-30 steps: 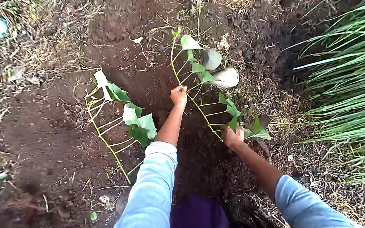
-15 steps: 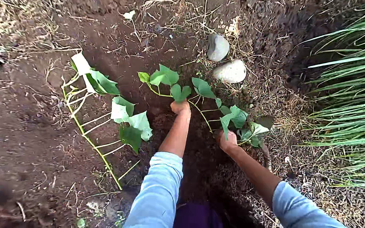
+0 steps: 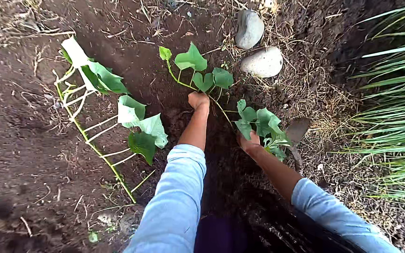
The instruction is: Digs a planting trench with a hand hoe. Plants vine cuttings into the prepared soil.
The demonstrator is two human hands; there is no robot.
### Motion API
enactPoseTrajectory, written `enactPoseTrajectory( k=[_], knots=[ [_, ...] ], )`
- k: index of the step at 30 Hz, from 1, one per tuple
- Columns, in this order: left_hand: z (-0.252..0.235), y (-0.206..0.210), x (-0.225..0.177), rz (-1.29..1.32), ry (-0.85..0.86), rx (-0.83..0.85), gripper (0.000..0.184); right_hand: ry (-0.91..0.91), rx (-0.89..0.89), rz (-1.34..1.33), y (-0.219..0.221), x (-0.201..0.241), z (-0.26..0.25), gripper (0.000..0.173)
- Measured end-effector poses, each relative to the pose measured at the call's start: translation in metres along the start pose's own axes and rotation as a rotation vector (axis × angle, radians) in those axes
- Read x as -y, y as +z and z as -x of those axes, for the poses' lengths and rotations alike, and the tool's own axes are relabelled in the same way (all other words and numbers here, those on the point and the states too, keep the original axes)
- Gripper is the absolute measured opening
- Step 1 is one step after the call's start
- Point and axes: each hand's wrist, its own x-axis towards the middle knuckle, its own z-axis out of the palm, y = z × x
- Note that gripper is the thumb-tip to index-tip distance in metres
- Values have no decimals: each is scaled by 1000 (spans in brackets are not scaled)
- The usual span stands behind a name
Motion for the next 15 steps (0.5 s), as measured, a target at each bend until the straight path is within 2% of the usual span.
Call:
enactPoseTrajectory(
  k=[2,6,10,13,15],
  knots=[
    [-3,-3,1,-51,31,25,20,-16,-63,52,-4,-3,5,36],
    [8,-4,13,-57,82,69,30,110,-17,27,-9,-3,20,43],
    [50,-8,34,119,285,9,34,152,17,109,-9,6,19,47],
    [78,-13,43,-128,338,144,45,173,29,110,-7,9,21,46],
    [97,-25,49,-179,399,208,51,168,31,133,-10,11,24,48]
  ],
)
